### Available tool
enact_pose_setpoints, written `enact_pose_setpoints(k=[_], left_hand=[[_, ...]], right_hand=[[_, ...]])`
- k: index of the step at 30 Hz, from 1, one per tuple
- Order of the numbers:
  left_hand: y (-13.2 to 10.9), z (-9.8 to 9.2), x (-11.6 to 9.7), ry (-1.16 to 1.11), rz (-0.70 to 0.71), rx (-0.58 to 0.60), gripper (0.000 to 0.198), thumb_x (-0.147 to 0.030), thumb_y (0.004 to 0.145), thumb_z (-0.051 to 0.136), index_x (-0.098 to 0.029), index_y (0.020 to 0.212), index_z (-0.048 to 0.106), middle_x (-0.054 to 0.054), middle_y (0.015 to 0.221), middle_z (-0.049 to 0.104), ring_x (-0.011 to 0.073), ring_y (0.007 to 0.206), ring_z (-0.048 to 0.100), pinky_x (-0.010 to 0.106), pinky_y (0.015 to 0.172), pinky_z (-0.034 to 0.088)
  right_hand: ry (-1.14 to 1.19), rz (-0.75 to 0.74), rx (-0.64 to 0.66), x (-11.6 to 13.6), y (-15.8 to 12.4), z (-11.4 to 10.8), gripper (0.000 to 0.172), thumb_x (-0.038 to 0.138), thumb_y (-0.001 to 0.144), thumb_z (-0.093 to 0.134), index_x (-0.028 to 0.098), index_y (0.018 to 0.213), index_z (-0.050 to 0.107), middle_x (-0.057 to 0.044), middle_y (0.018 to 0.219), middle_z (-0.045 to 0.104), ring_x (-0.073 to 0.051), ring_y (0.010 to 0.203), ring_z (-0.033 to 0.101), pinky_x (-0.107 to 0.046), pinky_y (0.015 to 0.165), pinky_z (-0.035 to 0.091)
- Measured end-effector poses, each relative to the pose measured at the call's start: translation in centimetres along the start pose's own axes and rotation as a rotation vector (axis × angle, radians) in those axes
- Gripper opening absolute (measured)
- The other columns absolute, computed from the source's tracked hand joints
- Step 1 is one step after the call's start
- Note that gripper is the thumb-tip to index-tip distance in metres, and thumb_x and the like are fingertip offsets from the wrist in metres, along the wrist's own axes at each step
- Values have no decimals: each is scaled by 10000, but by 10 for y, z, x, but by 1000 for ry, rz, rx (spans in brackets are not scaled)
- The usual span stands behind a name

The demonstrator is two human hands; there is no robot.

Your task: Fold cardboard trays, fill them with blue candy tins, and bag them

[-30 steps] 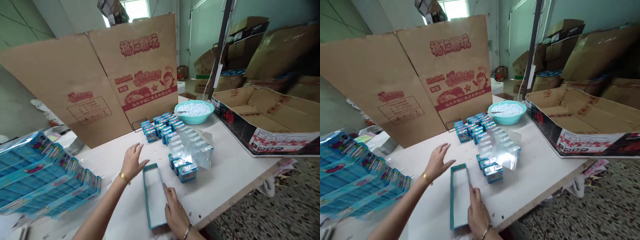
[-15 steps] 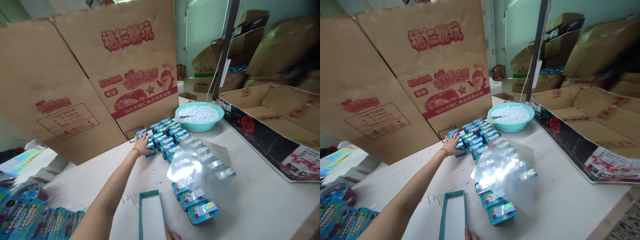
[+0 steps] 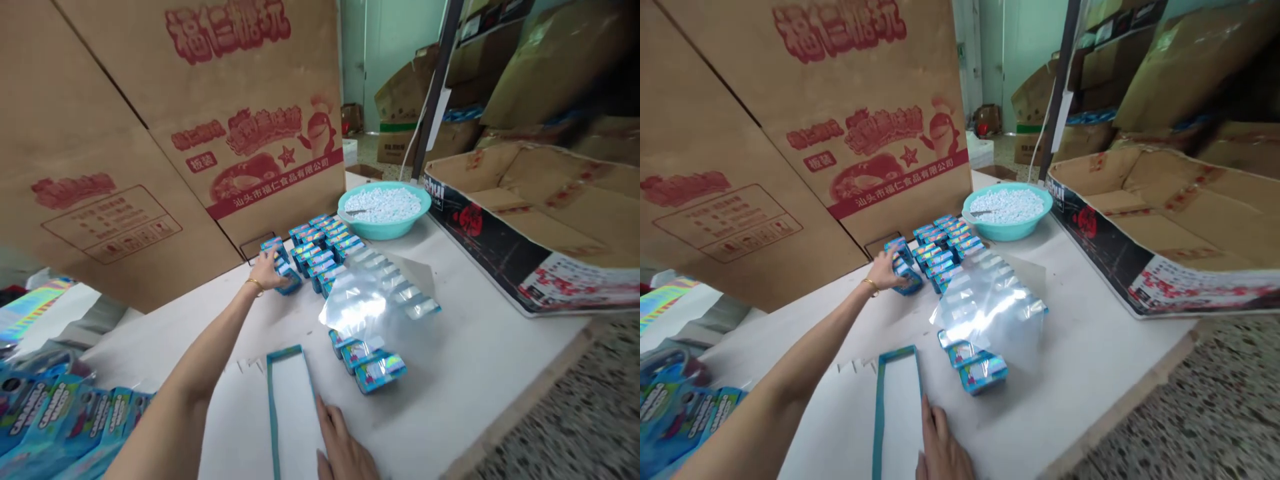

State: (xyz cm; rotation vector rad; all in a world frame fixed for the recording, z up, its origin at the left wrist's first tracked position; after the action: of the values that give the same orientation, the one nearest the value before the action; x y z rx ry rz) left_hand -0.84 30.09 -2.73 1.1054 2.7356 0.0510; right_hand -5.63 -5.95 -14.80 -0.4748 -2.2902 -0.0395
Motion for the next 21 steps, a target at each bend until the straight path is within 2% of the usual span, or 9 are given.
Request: enact_pose_setpoints(k=[2,4,6,8,10,12,14,16,21], left_hand=[[-31,-21,2,-170,18,-112,1126,-384,496,800,-153,1440,231,147,1289,400,335,1219,423,459,1032,363],[-73,-44,3,-376,96,-143,1149,-461,527,789,-185,1453,166,130,1356,355,308,1265,391,446,1059,343],[-123,-64,-1,-520,146,-57,1156,-531,540,773,-229,1456,136,112,1356,380,305,1269,391,450,1051,360],[-174,-73,-11,-604,146,72,1150,-549,543,770,-246,1454,138,110,1328,415,305,1244,426,445,1023,396],[-217,-70,-25,-611,128,202,1114,-520,567,765,-248,1453,146,115,1323,423,302,1234,442,437,1010,411],[-247,-60,-41,-527,142,298,1087,-468,569,772,-242,1450,176,118,1336,408,299,1238,436,439,1026,397],[-260,-49,-57,-387,187,340,1058,-420,548,780,-227,1435,237,120,1326,404,302,1225,431,446,1041,380],[-262,-41,-70,-227,217,340,1020,-391,535,773,-210,1418,294,132,1308,405,314,1199,429,454,1022,396],[-241,-27,-83,89,190,315,1001,-356,538,733,-232,1429,294,149,1345,384,351,1215,396,453,921,463]], right_hand=[[0,1,55,7,-3,-12,792,65,733,405,236,1485,229,-112,1413,424,-239,1003,628,-311,801,516],[-7,20,103,14,-3,-24,796,66,721,402,172,1487,214,-139,1390,430,-243,1000,614,-325,819,504],[-24,25,142,18,-3,-34,782,76,726,391,128,1484,205,-151,1356,450,-239,953,616,-330,787,505],[-41,17,147,20,-4,-38,762,85,739,383,115,1479,208,-151,1321,473,-230,922,617,-321,759,504],[-56,10,114,20,-7,-38,761,88,743,388,126,1480,203,-144,1292,492,-224,904,620,-310,745,502],[-70,-3,70,20,-10,-34,780,86,742,398,132,1488,173,-148,1305,482,-227,909,619,-310,743,500],[-77,-15,37,19,-13,-31,796,79,743,402,129,1493,141,-158,1340,456,-237,947,610,-316,751,499],[-82,-17,29,19,-16,-29,786,77,753,398,127,1493,136,-160,1349,451,-239,981,600,-318,770,497],[-106,-30,53,23,-17,-27,707,73,779,374,114,1469,228,-157,1327,470,-235,1033,582,-320,849,481]])
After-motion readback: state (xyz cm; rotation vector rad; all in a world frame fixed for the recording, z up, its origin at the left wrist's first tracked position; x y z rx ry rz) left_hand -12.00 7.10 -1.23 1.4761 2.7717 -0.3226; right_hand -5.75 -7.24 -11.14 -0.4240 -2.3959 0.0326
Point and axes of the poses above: each hand's wrist, its own y-axis towards the middle knuckle, its own z-axis out of the palm, x = y × z, the point moved 1 cm from there along y, towards the middle knuckle
